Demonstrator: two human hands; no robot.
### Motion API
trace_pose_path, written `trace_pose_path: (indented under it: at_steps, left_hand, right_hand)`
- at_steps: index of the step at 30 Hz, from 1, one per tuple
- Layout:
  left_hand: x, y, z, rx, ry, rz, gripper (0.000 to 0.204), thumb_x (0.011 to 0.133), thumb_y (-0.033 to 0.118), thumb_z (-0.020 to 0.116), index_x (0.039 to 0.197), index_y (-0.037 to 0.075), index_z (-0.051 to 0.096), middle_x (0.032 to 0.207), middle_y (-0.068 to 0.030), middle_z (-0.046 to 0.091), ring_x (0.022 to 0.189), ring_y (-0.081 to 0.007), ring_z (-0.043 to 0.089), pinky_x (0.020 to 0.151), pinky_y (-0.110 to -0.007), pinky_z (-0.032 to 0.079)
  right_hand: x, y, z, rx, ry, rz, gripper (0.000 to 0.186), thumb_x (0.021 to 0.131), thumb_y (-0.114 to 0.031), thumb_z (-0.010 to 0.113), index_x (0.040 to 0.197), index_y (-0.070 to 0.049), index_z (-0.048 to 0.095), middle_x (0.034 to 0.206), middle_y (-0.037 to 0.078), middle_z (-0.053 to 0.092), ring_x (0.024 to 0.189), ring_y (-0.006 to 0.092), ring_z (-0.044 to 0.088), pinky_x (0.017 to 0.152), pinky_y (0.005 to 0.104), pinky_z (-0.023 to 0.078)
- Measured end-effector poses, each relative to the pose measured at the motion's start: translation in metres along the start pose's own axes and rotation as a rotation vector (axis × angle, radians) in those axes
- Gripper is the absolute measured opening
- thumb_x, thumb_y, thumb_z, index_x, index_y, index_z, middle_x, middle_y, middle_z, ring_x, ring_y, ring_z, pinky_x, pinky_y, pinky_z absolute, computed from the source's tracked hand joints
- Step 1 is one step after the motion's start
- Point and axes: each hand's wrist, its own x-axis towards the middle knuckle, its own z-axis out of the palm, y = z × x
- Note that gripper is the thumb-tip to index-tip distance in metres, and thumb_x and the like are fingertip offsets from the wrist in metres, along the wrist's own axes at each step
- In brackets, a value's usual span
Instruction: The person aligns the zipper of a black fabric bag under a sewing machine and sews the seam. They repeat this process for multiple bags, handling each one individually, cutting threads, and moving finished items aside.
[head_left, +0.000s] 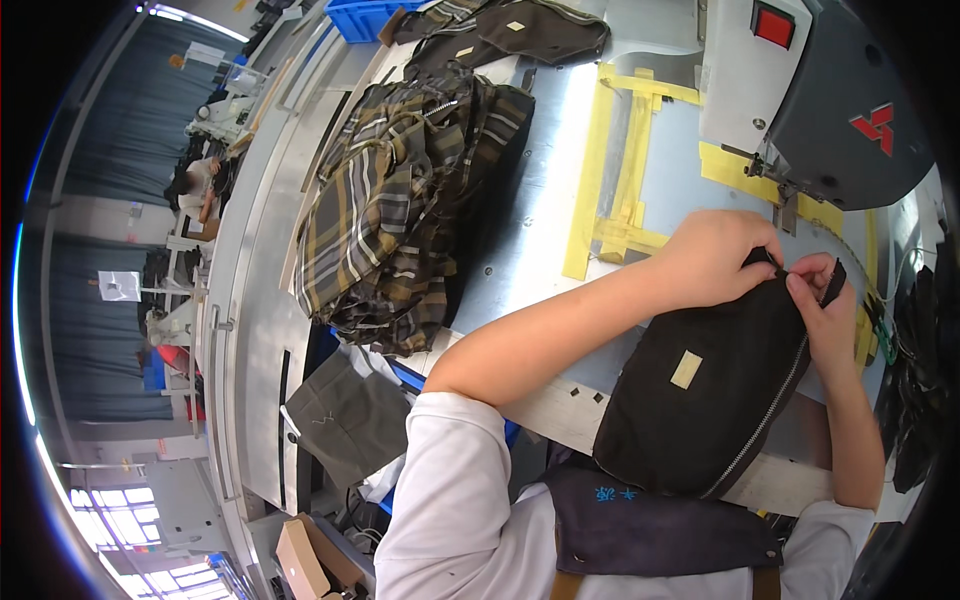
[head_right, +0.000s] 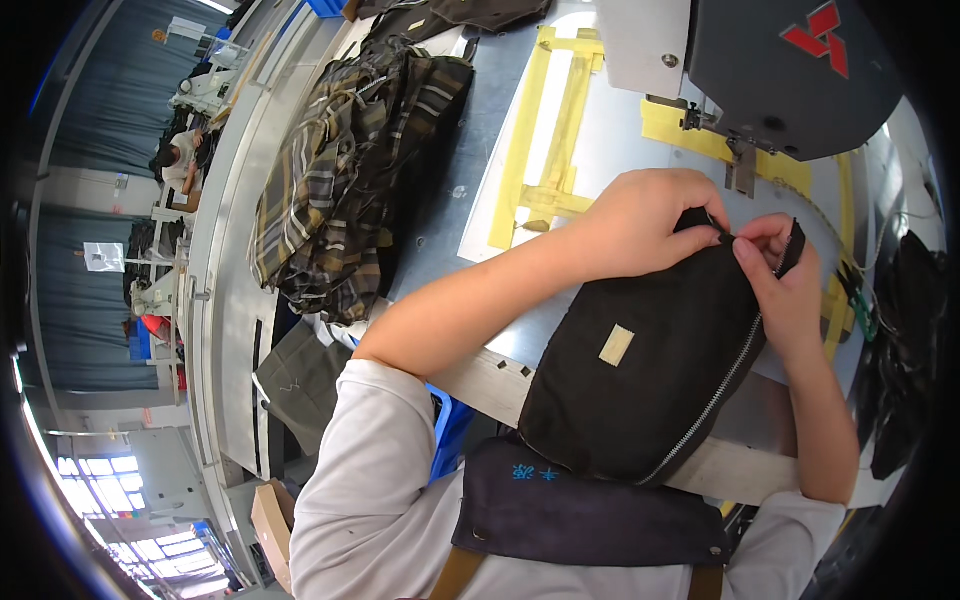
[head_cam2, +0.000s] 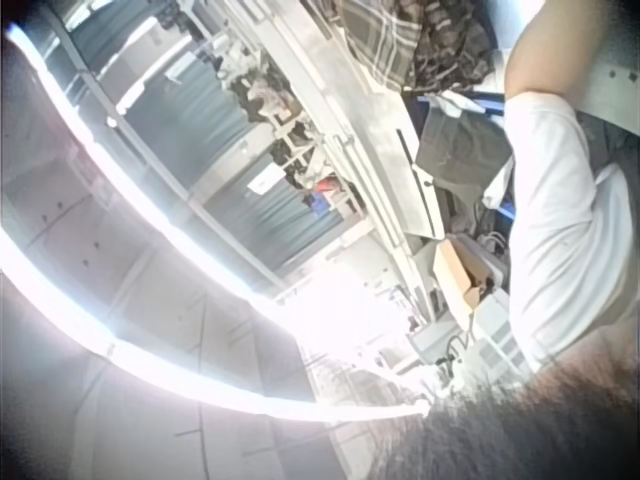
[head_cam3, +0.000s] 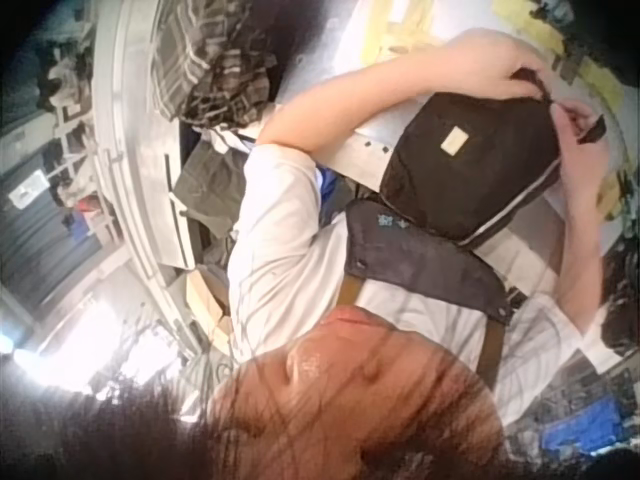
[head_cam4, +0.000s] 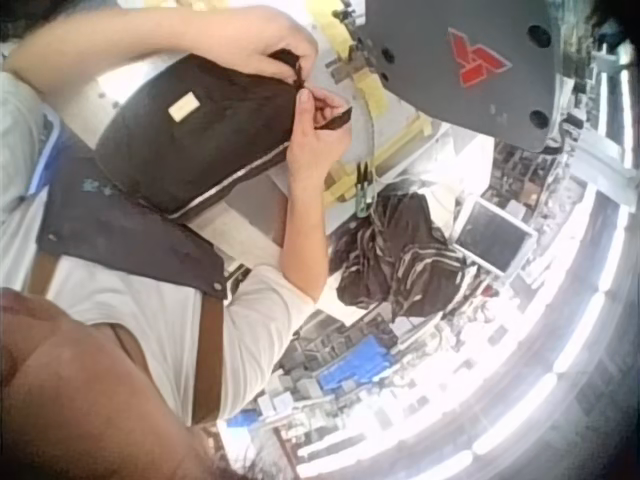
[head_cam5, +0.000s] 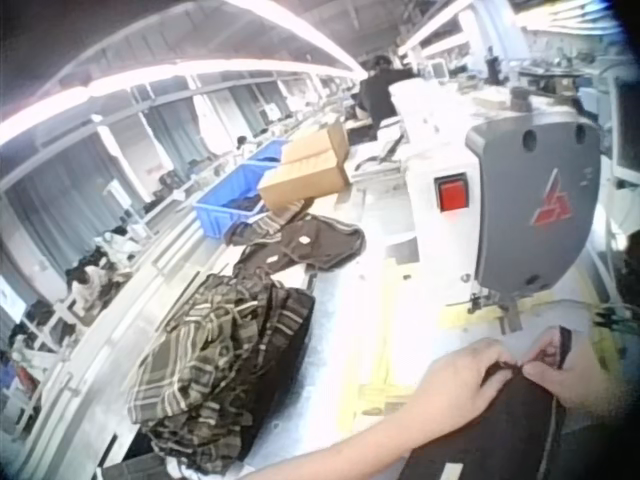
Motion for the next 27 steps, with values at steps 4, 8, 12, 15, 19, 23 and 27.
trace_pose_path:
  at_steps: [4, 8, 12, 15, 19, 23, 27]
  left_hand:
    - [-0.002, 0.002, 0.015, 0.197, 0.121, 0.256, 0.014, 0.072, 0.011, 0.072, 0.085, 0.010, 0.065, 0.082, -0.0054, 0.062, 0.079, -0.0268, 0.063, 0.064, -0.037, 0.051]
    - [0.003, 0.002, 0.014, 0.039, 0.099, 0.173, 0.015, 0.071, 0.009, 0.073, 0.084, 0.009, 0.065, 0.082, -0.0050, 0.061, 0.077, -0.0271, 0.063, 0.064, -0.036, 0.051]
    - [0.007, -0.003, 0.006, -0.169, -0.026, 0.013, 0.016, 0.072, 0.004, 0.075, 0.085, 0.005, 0.065, 0.083, -0.0069, 0.064, 0.076, -0.0230, 0.064, 0.068, -0.031, 0.050]
    - [0.009, -0.001, 0.005, -0.260, -0.075, -0.097, 0.019, 0.071, 0.002, 0.079, 0.083, 0.003, 0.064, 0.081, -0.0046, 0.064, 0.075, -0.0160, 0.063, 0.069, -0.028, 0.049]
    - [0.009, 0.002, 0.003, -0.268, -0.129, -0.189, 0.021, 0.072, 0.007, 0.081, 0.084, 0.002, 0.064, 0.081, -0.0055, 0.066, 0.075, -0.0169, 0.064, 0.070, -0.027, 0.050]
    - [0.009, 0.004, 0.004, -0.199, -0.152, -0.159, 0.022, 0.072, 0.009, 0.081, 0.084, 0.004, 0.063, 0.082, -0.0054, 0.068, 0.074, -0.0200, 0.066, 0.068, -0.028, 0.051]
    - [0.007, 0.004, 0.007, -0.039, -0.185, -0.096, 0.024, 0.071, 0.009, 0.080, 0.087, 0.006, 0.062, 0.081, -0.0044, 0.069, 0.072, -0.0230, 0.067, 0.064, -0.030, 0.052]
  right_hand:
    - [0.000, 0.001, 0.001, 0.171, 0.077, 0.093, 0.010, 0.092, -0.009, 0.060, 0.098, -0.001, 0.056, 0.087, 0.001, 0.058, 0.079, 0.0063, 0.054, 0.071, 0.0214, 0.043]
    - [0.001, -0.001, -0.006, 0.135, -0.064, 0.081, 0.013, 0.091, -0.006, 0.061, 0.102, 0.000, 0.059, 0.091, 0.002, 0.062, 0.079, 0.0069, 0.057, 0.073, 0.0217, 0.044]
    - [0.002, -0.017, -0.006, 0.058, -0.094, 0.050, 0.013, 0.089, -0.008, 0.065, 0.098, 0.001, 0.067, 0.092, 0.003, 0.066, 0.081, 0.0068, 0.058, 0.073, 0.0220, 0.046]
    - [0.005, -0.021, -0.009, 0.007, -0.115, 0.098, 0.012, 0.088, -0.011, 0.067, 0.092, 0.000, 0.070, 0.082, 0.001, 0.066, 0.076, 0.0059, 0.057, 0.069, 0.0218, 0.046]
    - [0.006, -0.023, -0.012, -0.016, -0.178, 0.070, 0.012, 0.088, -0.012, 0.067, 0.093, -0.001, 0.070, 0.079, 0.001, 0.066, 0.072, 0.0051, 0.056, 0.066, 0.0219, 0.045]
    - [0.004, -0.019, -0.011, -0.177, -0.157, -0.195, 0.009, 0.083, -0.009, 0.070, 0.090, -0.004, 0.070, 0.076, 0.001, 0.066, 0.065, 0.0094, 0.057, 0.057, 0.0258, 0.043]
    - [0.004, -0.010, -0.012, -0.514, -0.163, -0.522, 0.008, 0.079, -0.008, 0.071, 0.086, -0.008, 0.068, 0.074, 0.003, 0.064, 0.064, 0.0193, 0.061, 0.054, 0.0302, 0.045]
